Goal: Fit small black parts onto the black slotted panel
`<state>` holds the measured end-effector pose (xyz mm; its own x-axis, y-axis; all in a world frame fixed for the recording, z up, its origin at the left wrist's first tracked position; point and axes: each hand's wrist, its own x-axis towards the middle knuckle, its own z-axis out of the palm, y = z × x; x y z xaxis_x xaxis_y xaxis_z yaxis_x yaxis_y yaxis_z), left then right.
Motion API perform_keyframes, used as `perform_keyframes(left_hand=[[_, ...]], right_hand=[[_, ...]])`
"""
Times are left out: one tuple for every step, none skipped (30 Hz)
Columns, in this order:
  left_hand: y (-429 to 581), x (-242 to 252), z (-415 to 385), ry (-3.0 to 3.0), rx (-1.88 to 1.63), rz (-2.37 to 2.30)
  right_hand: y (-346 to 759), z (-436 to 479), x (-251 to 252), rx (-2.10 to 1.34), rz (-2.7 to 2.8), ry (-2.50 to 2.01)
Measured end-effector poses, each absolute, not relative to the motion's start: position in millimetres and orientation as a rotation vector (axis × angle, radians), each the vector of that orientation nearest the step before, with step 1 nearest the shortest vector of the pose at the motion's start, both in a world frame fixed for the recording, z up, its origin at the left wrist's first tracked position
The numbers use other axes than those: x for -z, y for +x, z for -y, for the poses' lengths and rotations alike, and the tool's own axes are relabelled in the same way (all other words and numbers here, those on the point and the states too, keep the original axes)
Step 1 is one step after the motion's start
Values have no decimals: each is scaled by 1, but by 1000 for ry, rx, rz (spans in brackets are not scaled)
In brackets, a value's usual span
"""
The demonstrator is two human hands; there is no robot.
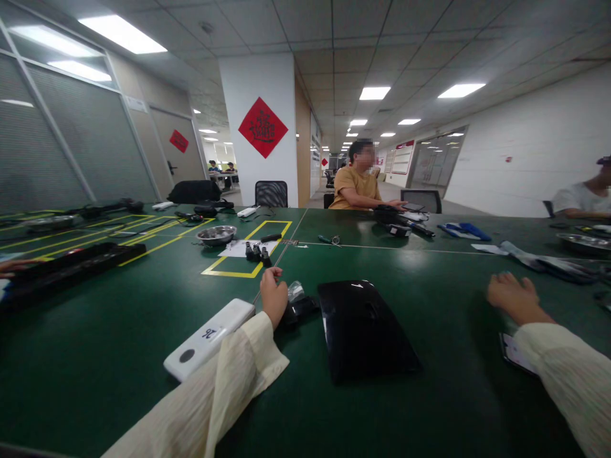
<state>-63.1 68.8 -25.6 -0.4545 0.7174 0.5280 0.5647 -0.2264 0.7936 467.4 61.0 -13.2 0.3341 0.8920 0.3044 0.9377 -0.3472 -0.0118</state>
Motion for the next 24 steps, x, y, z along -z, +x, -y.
perform_keyframes(left_hand=[[-63, 24, -69, 1572, -1756, -1863], [-64, 22, -69, 1603, -1725, -1858], [-64, 20, -68, 1657, -1670, -1852], [-64, 17, -67, 1737, -1586, -1841], [-63, 14, -65, 1839, -1476, -1822], [-63, 10, -62, 1952, -1350, -1797], [-62, 6, -58, 2070, -1223, -1766], [-61, 2, -54, 2178, -1112, -1734], [-60, -2, -50, 2283, -1022, -1695], [-59, -6, -46, 2362, -948, -1665], [-58, -10, -42, 2421, -891, -1632], [-58, -13, -39, 2471, -839, -1605], [-58, -16, -37, 2515, -782, -1588], [-59, -18, -35, 2553, -726, -1580], [-59, -20, -34, 2588, -665, -1578], [-60, -21, -33, 2615, -603, -1579], [-60, -21, -32, 2636, -549, -1581], [-61, -22, -32, 2652, -504, -1578], [-61, -22, -31, 2665, -472, -1578], [-60, -22, -30, 2677, -451, -1583], [-59, -22, -29, 2693, -425, -1586], [-58, -23, -28, 2715, -393, -1589], [-57, -24, -26, 2739, -348, -1594], [-55, -25, -24, 2763, -289, -1598]], right_hand=[[452, -62, 14, 352, 1737, -2400], [434, -61, 17, 340, 1819, -2374], [416, -60, 19, 333, 1898, -2337], [397, -57, 22, 323, 1990, -2286], [377, -53, 24, 295, 2101, -2239], [357, -47, 25, 248, 2192, -2168], [338, -42, 25, 181, 2271, -2093], [321, -37, 25, 105, 2338, -2027], [305, -32, 24, 37, 2370, -1976], [292, -28, 22, -30, 2380, -1931], [281, -25, 21, -94, 2375, -1889], [272, -23, 19, -152, 2355, -1855], [266, -22, 19, -201, 2331, -1830], [261, -22, 19, -242, 2310, -1811], [258, -23, 20, -274, 2292, -1807], [257, -23, 22, -297, 2280, -1808], [257, -24, 24, -315, 2268, -1807], [257, -25, 27, -333, 2254, -1797], [258, -26, 30, -352, 2234, -1778], [259, -26, 34, -373, 2204, -1752], [260, -27, 36, -392, 2167, -1724], [260, -27, 39, -409, 2127, -1699], [261, -28, 41, -427, 2080, -1682], [261, -28, 42, -444, 2033, -1668]])
